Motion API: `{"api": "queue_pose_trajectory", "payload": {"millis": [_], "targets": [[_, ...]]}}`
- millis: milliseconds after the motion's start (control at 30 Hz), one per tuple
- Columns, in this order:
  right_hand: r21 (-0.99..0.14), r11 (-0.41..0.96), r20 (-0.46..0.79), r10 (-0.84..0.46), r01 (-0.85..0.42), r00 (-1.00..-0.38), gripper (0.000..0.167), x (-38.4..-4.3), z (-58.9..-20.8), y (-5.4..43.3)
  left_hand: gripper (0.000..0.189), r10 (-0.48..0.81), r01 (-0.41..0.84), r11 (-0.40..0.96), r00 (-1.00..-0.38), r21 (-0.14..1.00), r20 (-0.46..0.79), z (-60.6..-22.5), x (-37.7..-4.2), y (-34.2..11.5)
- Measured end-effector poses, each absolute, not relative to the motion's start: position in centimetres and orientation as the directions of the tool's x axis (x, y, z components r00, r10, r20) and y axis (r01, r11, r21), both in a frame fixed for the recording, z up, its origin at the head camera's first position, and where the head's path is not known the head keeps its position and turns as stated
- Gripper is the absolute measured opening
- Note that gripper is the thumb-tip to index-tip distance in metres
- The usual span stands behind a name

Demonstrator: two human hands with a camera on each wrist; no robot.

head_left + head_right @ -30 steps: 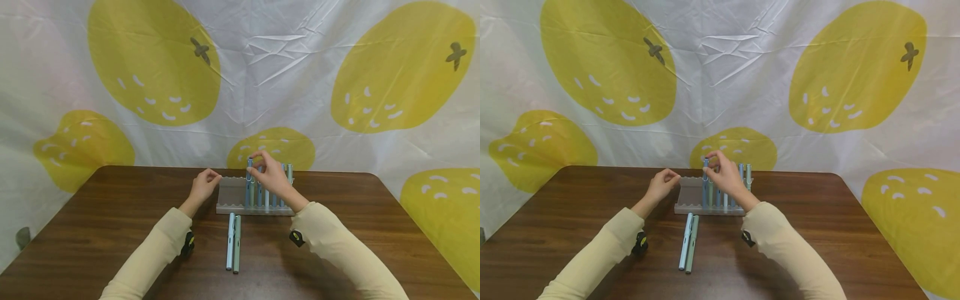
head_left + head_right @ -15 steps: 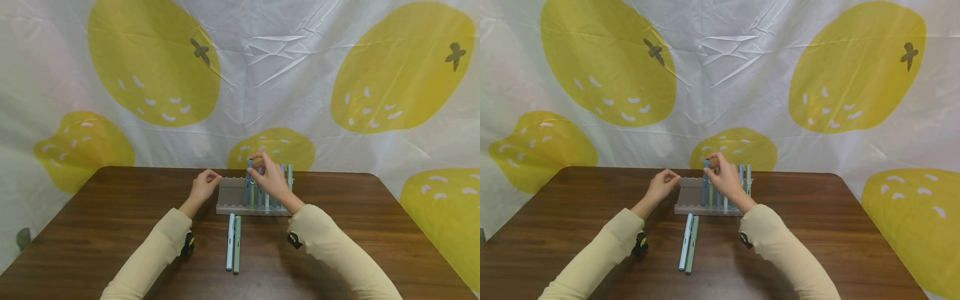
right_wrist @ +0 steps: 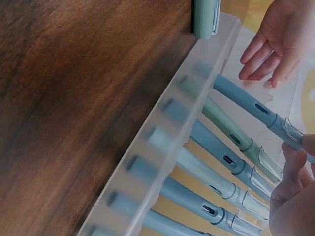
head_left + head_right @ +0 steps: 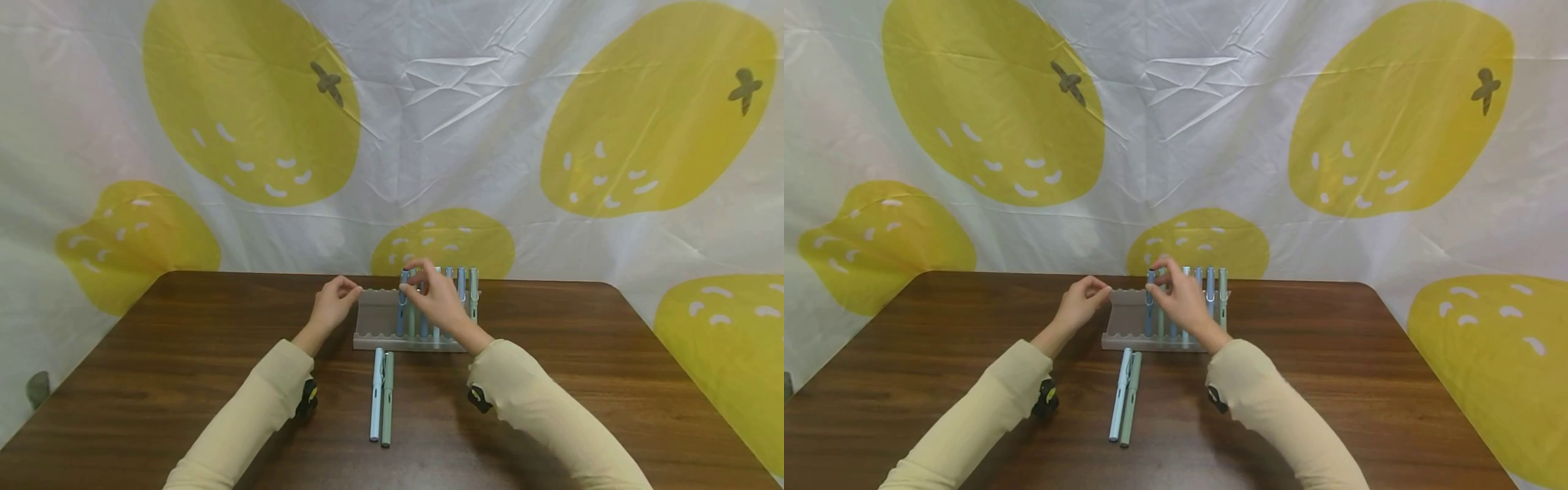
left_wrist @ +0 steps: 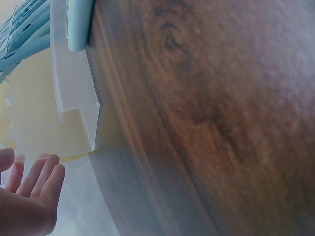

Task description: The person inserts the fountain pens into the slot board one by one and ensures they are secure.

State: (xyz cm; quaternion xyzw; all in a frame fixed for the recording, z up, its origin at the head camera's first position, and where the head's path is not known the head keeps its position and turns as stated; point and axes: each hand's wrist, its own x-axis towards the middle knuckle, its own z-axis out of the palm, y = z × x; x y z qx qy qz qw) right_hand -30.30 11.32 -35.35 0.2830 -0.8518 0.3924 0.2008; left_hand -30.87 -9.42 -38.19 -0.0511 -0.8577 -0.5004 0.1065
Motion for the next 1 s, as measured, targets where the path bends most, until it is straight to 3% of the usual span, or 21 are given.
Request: {"api": "queue_pose_trajectory", "payload": {"millis": [467, 833, 1000], "targets": [[-0.546, 0.516, 0.578, -0.337, -0.660, -0.743, 0.025, -30.45, -35.62, 11.32, 0.020, -0.013, 0.195, 0.494, -0.973, 0.848, 0.231, -38.28, -30.92, -9.48], [-0.451, 0.617, 0.511, -0.413, -0.644, -0.754, 0.052, -30.88, -35.69, 12.05, 0.019, -0.014, 0.195, 0.499, -0.972, 0.845, 0.233, -38.20, -30.91, -9.45], [-0.430, 0.643, 0.465, -0.444, -0.634, -0.766, 0.054, -30.91, -35.51, 12.01, 0.019, -0.020, 0.186, 0.498, -0.974, 0.847, 0.226, -38.17, -30.86, -9.42]]}}
